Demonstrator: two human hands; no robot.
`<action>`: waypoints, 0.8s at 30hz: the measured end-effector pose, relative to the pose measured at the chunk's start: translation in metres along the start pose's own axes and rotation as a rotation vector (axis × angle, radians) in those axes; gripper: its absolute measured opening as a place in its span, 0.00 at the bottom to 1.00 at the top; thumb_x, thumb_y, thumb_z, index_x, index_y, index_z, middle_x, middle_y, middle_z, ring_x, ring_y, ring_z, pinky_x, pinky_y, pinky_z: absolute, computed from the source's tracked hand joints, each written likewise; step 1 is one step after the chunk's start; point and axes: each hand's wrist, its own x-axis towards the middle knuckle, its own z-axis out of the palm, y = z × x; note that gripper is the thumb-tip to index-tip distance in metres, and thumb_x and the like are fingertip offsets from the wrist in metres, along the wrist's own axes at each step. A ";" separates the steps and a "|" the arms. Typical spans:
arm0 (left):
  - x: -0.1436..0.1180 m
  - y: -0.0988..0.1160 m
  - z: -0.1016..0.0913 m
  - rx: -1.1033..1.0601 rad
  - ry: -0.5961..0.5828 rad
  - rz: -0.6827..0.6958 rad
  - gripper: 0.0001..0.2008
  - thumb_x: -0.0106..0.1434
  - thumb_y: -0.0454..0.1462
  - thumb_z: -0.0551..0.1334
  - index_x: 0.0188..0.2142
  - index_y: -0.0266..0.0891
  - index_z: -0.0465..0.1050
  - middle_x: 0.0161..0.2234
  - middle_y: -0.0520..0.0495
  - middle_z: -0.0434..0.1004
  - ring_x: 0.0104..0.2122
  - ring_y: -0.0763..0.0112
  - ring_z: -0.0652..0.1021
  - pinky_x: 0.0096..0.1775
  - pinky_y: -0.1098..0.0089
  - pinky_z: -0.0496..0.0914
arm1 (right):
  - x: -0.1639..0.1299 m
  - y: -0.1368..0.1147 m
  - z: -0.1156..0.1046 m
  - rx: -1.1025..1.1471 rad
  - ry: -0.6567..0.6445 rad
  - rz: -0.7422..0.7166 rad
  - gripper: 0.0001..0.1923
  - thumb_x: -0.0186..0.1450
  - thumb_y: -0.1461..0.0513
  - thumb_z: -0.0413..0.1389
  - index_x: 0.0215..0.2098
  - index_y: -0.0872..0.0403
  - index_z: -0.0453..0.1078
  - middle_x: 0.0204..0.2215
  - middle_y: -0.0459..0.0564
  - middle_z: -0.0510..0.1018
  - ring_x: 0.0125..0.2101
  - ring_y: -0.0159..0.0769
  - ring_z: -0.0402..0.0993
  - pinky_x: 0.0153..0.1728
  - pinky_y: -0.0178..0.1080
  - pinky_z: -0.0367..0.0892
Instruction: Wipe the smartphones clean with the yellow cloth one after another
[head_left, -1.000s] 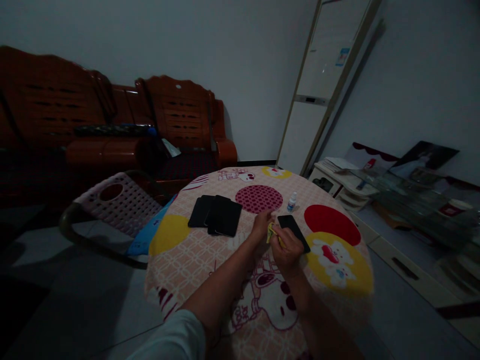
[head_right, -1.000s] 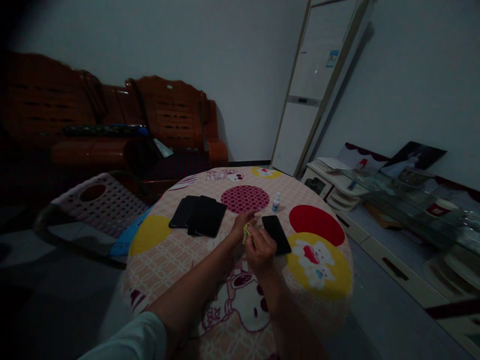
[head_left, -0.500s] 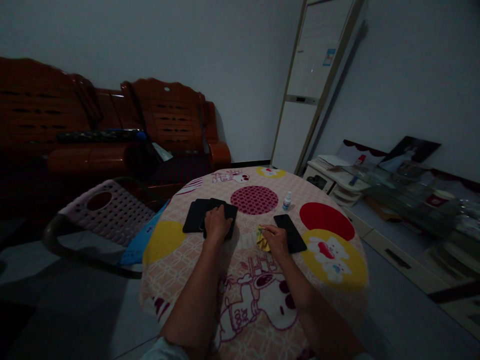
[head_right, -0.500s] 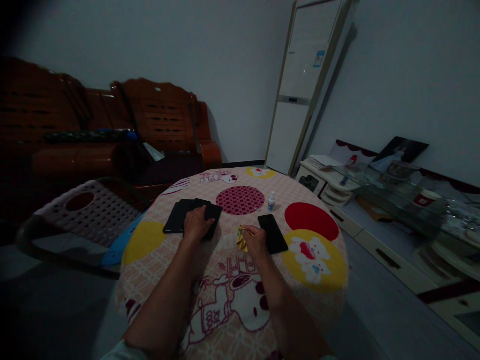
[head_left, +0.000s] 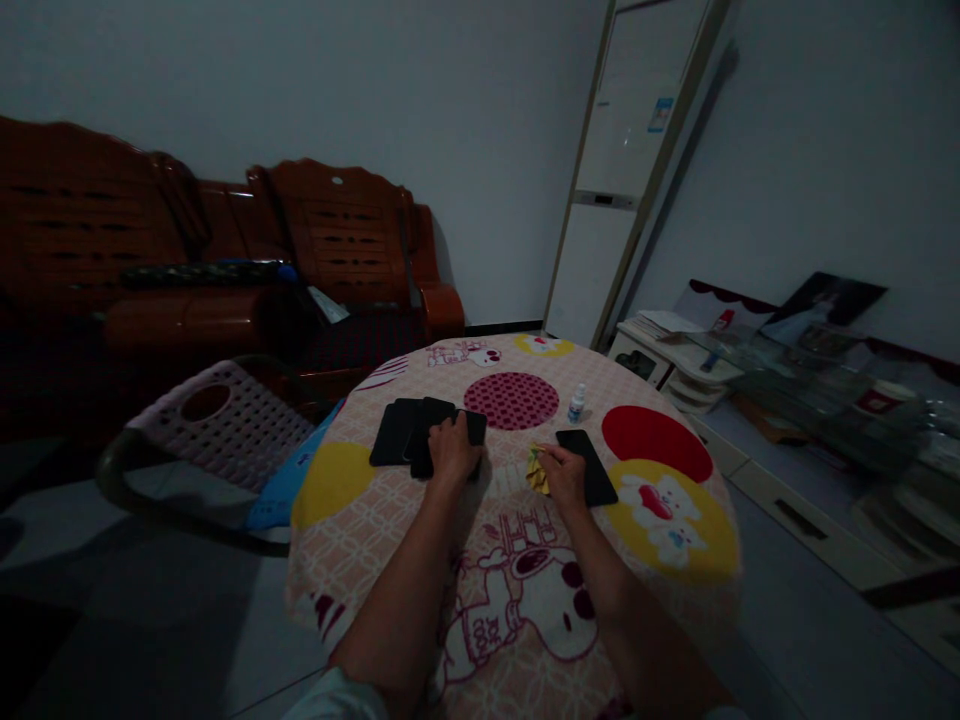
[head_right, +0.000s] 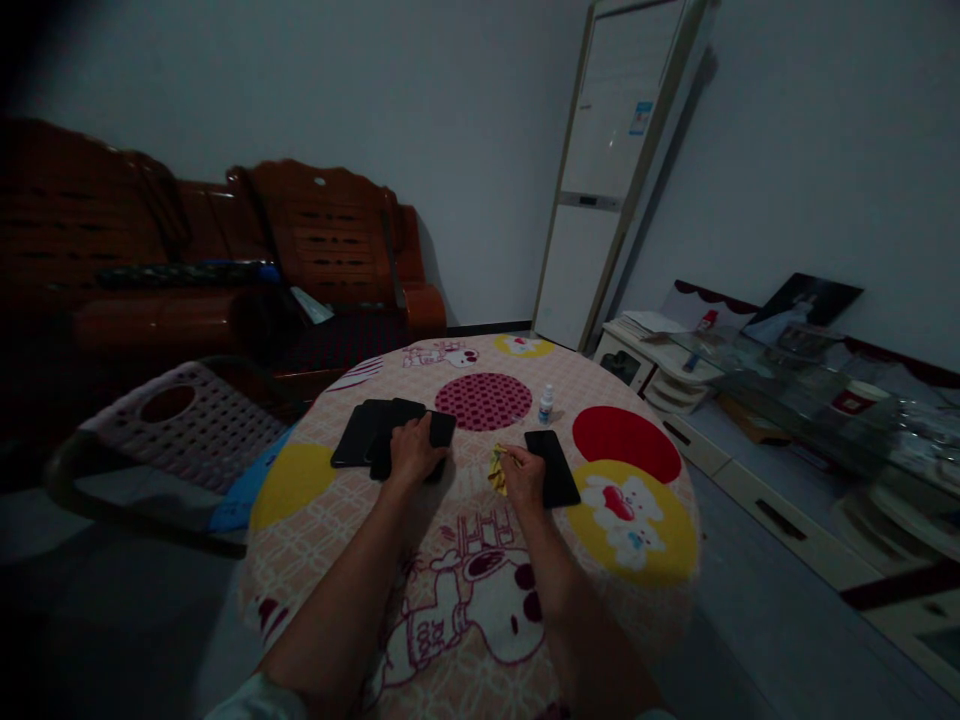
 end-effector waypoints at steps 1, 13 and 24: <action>-0.001 0.003 0.002 -0.015 -0.013 0.010 0.34 0.54 0.43 0.65 0.58 0.38 0.59 0.51 0.37 0.68 0.50 0.52 0.67 0.46 0.64 0.59 | 0.000 0.001 0.000 0.001 0.003 -0.007 0.15 0.49 0.58 0.56 0.30 0.58 0.79 0.23 0.49 0.80 0.21 0.34 0.73 0.20 0.32 0.65; -0.008 0.017 0.010 -0.066 -0.068 0.053 0.42 0.51 0.49 0.67 0.60 0.36 0.54 0.48 0.34 0.71 0.49 0.53 0.71 0.48 0.65 0.59 | -0.001 0.006 -0.003 0.045 -0.002 -0.009 0.15 0.50 0.59 0.57 0.31 0.59 0.79 0.24 0.49 0.80 0.23 0.35 0.74 0.23 0.33 0.67; 0.009 0.004 0.019 -0.949 -0.247 -0.232 0.15 0.45 0.32 0.70 0.35 0.37 0.74 0.38 0.42 0.79 0.41 0.58 0.78 0.41 0.66 0.70 | -0.003 0.003 -0.006 0.010 0.001 -0.033 0.14 0.50 0.59 0.56 0.30 0.57 0.79 0.24 0.49 0.81 0.23 0.36 0.74 0.23 0.33 0.68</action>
